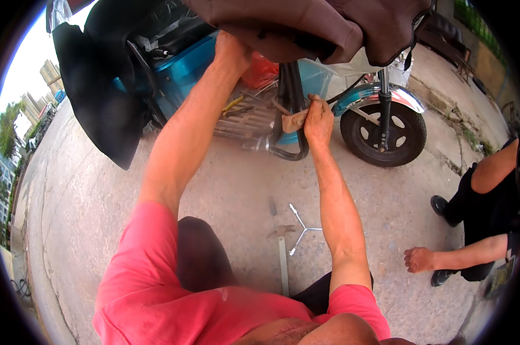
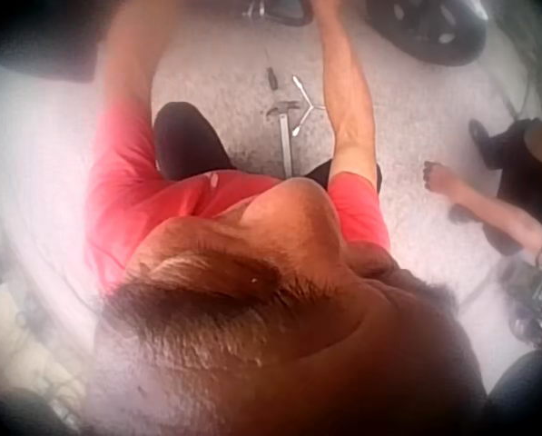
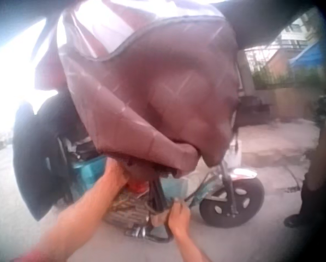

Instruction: The person uses a socket wrench to loosen and tighten bolts on the rear assembly of a scooter and handles a piece of cardboard around the frame.

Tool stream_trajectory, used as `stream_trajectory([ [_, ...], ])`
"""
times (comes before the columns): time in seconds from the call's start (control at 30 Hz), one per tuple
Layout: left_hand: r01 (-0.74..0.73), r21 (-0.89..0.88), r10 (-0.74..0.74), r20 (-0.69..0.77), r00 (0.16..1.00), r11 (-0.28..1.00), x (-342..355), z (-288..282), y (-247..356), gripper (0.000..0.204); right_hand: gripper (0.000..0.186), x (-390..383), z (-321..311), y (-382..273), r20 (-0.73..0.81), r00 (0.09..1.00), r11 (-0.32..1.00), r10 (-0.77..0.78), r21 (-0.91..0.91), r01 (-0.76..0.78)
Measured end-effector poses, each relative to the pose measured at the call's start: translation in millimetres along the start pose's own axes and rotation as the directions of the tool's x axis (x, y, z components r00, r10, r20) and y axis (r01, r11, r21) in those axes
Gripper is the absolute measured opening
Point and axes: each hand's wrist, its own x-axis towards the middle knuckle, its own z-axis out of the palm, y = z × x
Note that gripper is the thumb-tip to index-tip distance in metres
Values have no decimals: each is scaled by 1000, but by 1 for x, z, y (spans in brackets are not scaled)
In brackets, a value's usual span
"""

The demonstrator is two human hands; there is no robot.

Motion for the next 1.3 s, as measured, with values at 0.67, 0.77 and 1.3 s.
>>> stream_trajectory([
  [0.67,714,-504,229,715,661,-486,-54,25,55,59,49,-7,0,-12,10,1000,997,-29,71,28],
  [0.77,737,-485,162,774,612,-471,-66,21,60,69,50,-3,1,-1,27,999,999,-28,31,28],
  [1.3,723,-686,-555,574,602,75,-133,37,64,39,44,2,-1,6,102,993,992,54,108,-65],
])
